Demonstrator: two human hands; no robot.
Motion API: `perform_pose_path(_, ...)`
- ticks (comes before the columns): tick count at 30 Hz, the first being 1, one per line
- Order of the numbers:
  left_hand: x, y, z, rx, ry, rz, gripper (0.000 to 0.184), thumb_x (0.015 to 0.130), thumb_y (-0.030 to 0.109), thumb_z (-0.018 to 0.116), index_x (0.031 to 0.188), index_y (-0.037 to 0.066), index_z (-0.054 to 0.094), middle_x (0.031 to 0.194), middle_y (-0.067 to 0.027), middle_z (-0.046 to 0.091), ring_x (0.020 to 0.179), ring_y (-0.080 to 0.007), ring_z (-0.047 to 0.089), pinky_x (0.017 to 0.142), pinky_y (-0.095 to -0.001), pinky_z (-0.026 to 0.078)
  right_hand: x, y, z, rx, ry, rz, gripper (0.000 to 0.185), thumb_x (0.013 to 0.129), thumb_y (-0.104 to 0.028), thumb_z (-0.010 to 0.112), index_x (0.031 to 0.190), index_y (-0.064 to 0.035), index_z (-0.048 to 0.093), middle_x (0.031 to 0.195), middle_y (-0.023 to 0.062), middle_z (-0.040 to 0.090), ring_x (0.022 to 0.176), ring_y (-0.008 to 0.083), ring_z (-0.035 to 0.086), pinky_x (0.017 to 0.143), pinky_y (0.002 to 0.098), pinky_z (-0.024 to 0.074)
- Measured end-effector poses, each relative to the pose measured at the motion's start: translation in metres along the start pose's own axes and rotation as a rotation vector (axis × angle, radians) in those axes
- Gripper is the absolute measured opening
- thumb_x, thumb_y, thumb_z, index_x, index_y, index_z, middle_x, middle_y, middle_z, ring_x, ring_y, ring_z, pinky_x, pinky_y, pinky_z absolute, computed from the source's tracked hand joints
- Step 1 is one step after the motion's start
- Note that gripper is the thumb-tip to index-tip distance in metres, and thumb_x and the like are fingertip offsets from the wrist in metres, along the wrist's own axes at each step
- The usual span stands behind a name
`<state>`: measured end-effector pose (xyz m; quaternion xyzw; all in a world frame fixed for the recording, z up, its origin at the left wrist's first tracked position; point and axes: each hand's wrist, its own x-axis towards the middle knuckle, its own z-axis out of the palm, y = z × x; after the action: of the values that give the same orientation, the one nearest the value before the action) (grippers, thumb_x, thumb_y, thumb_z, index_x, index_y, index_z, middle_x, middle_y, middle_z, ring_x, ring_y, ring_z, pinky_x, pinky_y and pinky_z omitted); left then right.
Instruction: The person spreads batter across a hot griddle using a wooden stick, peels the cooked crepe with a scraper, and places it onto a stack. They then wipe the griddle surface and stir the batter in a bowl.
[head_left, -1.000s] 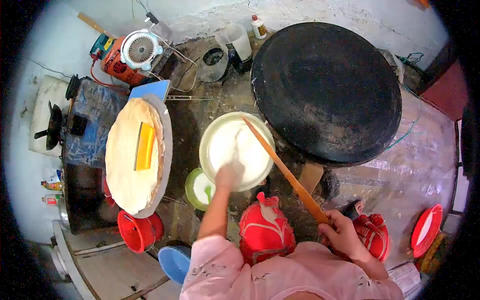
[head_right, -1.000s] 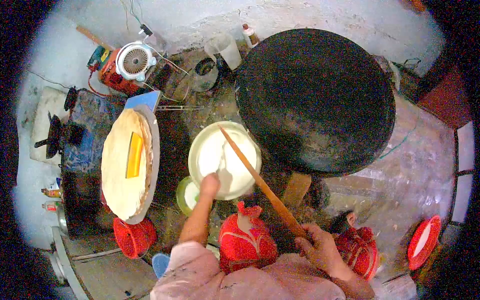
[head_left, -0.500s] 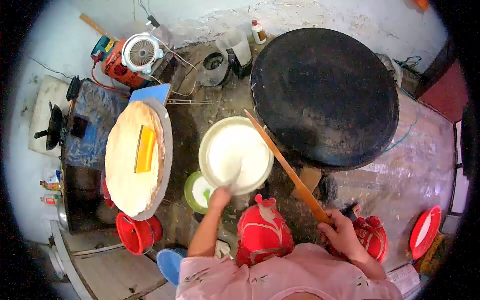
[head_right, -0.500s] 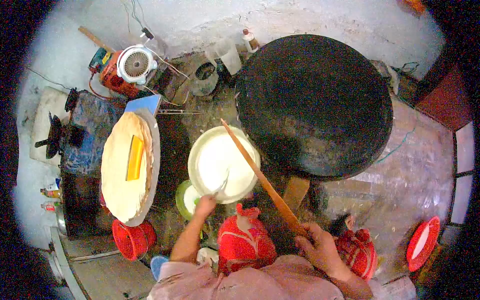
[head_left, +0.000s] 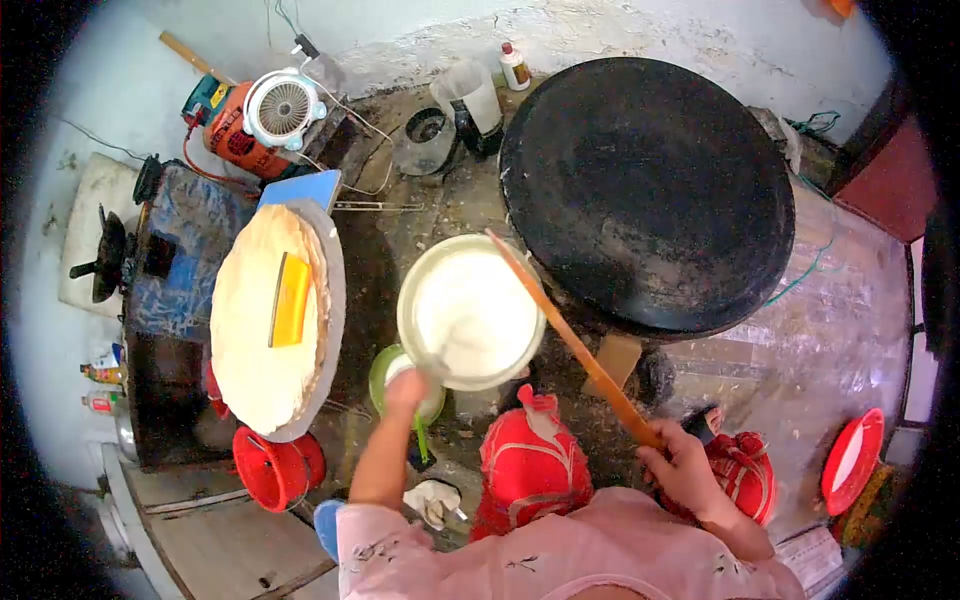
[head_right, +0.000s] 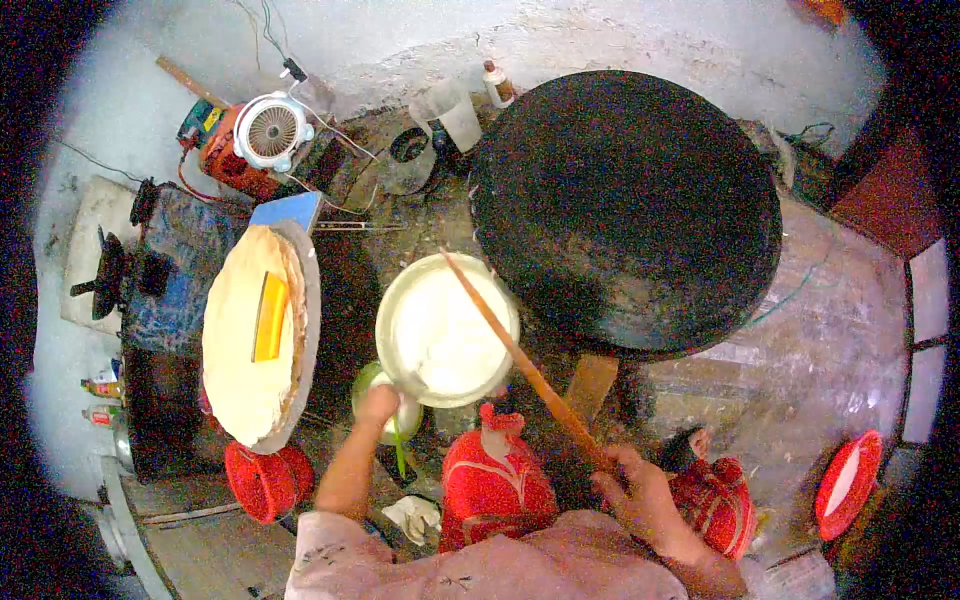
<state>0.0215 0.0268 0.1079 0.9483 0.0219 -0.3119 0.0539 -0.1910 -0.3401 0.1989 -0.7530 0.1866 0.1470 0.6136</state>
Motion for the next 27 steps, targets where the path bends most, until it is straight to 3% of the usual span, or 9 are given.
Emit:
perform_pose_path(2,0.037,0.003,0.005,0.052,0.087,-0.151,0.026,0.080,0.023,0.049,0.090,0.005,0.065,0.091,-0.0185,0.062,0.085,-0.0333,0.060,0.073,-0.0403,0.048,-0.003,0.001,0.001,-0.040,-0.005,-0.010,0.023,0.080,-0.008,0.060,0.101,0.0006,0.053,0.081,0.0124,0.061,0.070,0.0164,0.058,0.063,0.0285,0.0463)
perform_pose_path(5,0.107,0.005,0.092,-0.018,0.285,-0.026,0.025,0.081,0.020,0.046,0.086,0.003,0.063,0.089,-0.0182,0.062,0.084,-0.0329,0.060,0.072,-0.0427,0.048,-0.005,0.002,0.004,-0.058,-0.030,-0.079,0.024,0.080,-0.009,0.059,0.101,0.0002,0.054,0.081,0.0142,0.061,0.071,0.0197,0.059,0.064,0.0304,0.0463)
perform_pose_path(8,0.040,0.031,0.082,-0.182,0.230,0.064,0.031,0.082,0.023,0.042,0.096,0.004,0.061,0.094,-0.0195,0.060,0.089,-0.0357,0.058,0.079,-0.0451,0.044,-0.002,-0.003,0.002,-0.092,-0.038,-0.046,0.025,0.080,-0.009,0.060,0.102,-0.0007,0.054,0.082,0.0152,0.061,0.072,0.0220,0.060,0.065,0.0320,0.0464)
perform_pose_path(11,0.011,-0.005,0.064,-0.007,0.119,0.046,0.028,0.080,0.023,0.044,0.096,0.008,0.062,0.090,-0.0203,0.061,0.087,-0.0375,0.057,0.077,-0.0450,0.045,0.003,0.001,0.005,-0.118,-0.026,-0.230,0.021,0.083,-0.002,0.054,0.103,0.0004,0.048,0.072,0.0028,0.054,0.056,0.0073,0.050,0.048,0.0216,0.0416)
perform_pose_path(14,-0.027,-0.006,0.031,-0.049,0.316,0.006,0.025,0.080,0.018,0.046,0.097,0.006,0.060,0.081,-0.0221,0.061,0.077,-0.0391,0.058,0.069,-0.0466,0.046,0.000,-0.001,0.007,-0.093,-0.047,-0.205,0.021,0.083,-0.001,0.054,0.103,0.0007,0.048,0.070,0.0027,0.054,0.055,0.0076,0.051,0.048,0.0216,0.0417)
perform_pose_path(16,-0.050,0.001,0.017,-0.178,0.380,-0.027,0.026,0.084,0.020,0.045,0.099,0.005,0.058,0.081,-0.0223,0.060,0.077,-0.0394,0.058,0.068,-0.0467,0.045,-0.002,-0.004,0.009,-0.061,-0.013,-0.113,0.023,0.079,-0.008,0.059,0.101,-0.0011,0.054,0.082,0.0145,0.061,0.072,0.0252,0.061,0.065,0.0317,0.0469)
perform_pose_path(20,-0.060,0.000,0.042,-0.383,0.495,0.008,0.029,0.086,0.025,0.045,0.102,0.005,0.058,0.083,-0.0231,0.060,0.079,-0.0409,0.056,0.070,-0.0467,0.045,0.000,0.003,0.013,-0.079,0.029,-0.112,0.023,0.080,-0.008,0.059,0.101,-0.0006,0.053,0.080,0.0137,0.061,0.070,0.0208,0.060,0.064,0.0313,0.0468)
perform_pose_path(24,-0.041,0.004,0.086,-0.085,0.094,-0.020,0.029,0.081,0.025,0.048,0.103,0.009,0.059,0.092,-0.0210,0.060,0.085,-0.0373,0.057,0.076,-0.0457,0.045,0.003,0.000,0.014,-0.096,0.013,-0.085,0.023,0.081,-0.007,0.058,0.102,-0.0012,0.051,0.077,0.0116,0.060,0.067,0.0166,0.057,0.062,0.0304,0.0464)
perform_pose_path(27,-0.030,0.000,0.064,-0.010,0.088,-0.033,0.026,0.079,0.020,0.046,0.099,0.011,0.061,0.093,-0.0185,0.061,0.088,-0.0349,0.058,0.076,-0.0443,0.045,0.003,-0.006,0.016,-0.076,-0.010,-0.038,0.022,0.082,-0.005,0.057,0.103,-0.0018,0.050,0.076,0.0100,0.059,0.065,0.0150,0.055,0.059,0.0285,0.0454)
